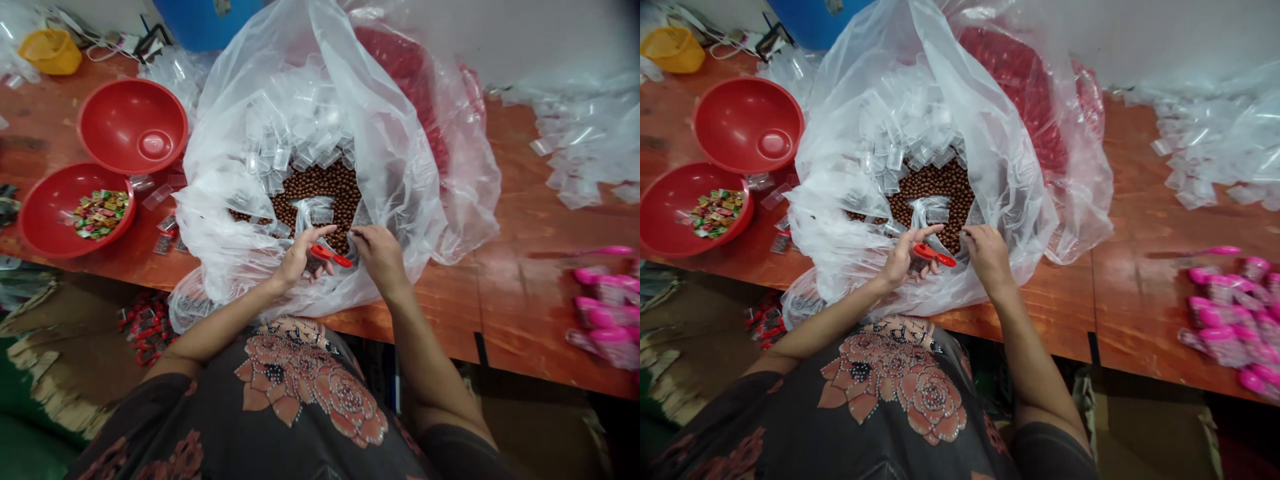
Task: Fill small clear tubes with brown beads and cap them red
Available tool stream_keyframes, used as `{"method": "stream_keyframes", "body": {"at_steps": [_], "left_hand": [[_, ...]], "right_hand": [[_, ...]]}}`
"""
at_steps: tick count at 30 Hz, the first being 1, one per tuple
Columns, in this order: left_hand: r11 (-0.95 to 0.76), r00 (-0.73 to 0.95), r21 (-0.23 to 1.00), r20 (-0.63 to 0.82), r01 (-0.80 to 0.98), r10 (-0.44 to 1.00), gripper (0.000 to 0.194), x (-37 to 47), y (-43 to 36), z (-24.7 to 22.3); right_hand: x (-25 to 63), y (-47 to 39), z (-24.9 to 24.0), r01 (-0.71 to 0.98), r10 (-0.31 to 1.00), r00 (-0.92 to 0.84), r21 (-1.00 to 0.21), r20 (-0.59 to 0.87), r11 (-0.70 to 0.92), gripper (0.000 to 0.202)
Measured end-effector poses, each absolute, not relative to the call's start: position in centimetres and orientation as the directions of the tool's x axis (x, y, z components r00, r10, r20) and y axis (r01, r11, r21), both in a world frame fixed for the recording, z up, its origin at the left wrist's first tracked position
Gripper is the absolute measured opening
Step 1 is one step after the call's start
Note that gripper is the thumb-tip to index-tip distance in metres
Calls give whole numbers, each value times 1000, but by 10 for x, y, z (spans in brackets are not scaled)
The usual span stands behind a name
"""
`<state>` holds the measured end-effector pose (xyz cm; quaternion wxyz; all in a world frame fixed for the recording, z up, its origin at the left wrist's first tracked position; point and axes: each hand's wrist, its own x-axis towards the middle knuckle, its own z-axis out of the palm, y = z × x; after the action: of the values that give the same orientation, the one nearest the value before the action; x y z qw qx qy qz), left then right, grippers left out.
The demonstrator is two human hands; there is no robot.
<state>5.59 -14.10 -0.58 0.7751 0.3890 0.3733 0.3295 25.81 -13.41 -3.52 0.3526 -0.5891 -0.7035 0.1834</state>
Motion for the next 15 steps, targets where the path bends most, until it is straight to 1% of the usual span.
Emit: {"method": "stream_keyframes", "body": {"at_steps": [2, 3, 4, 5, 6, 7, 8, 10, 12, 13, 14, 15], "left_hand": [[453, 517, 868, -297, -204, 803, 73, 56, -142, -9], [439, 523, 878, -286, -194, 803, 73, 56, -143, -10], [424, 528, 887, -276, -183, 803, 73, 56, -144, -11], [410, 528, 896, -267, -173, 806, 74, 57, -145, -13], [396, 524, 903, -260, -165, 811, 74, 58, -146, -14], [386, 519, 909, -256, -158, 816, 74, 59, -147, -14], [379, 512, 913, -255, -152, 820, 74, 60, -148, -14], [371, 489, 916, -256, -154, 834, 71, 61, -149, -12], [381, 471, 907, -261, -179, 842, 69, 62, -148, -7], [396, 470, 897, -268, -197, 841, 70, 62, -147, -4], [417, 473, 883, -278, -218, 836, 71, 62, -146, 0], [439, 478, 867, -291, -235, 829, 74, 62, -145, 4]], "right_hand": [[243, -147, -20, 497, 964, 53, -844, 260, 200, 25], [235, -154, -12, 388, 967, 83, -902, 240, 190, 30], [227, -160, -6, 301, 970, 94, -935, 223, 185, 33], [219, -166, -1, 249, 972, 91, -950, 215, 187, 33], [213, -171, 2, 238, 972, 83, -951, 220, 195, 31], [209, -175, 4, 267, 968, 76, -940, 240, 212, 28], [206, -177, 6, 326, 960, 60, -915, 272, 239, 24], [206, -180, 6, 469, 934, -36, -819, 355, 329, 20], [212, -182, 5, 545, 899, -169, -721, 405, 428, 24], [216, -183, 4, 548, 889, -201, -705, 411, 450, 28], [220, -184, 2, 540, 892, -178, -716, 415, 441, 33], [223, -186, 0, 529, 906, -112, -748, 408, 402, 37]]}}
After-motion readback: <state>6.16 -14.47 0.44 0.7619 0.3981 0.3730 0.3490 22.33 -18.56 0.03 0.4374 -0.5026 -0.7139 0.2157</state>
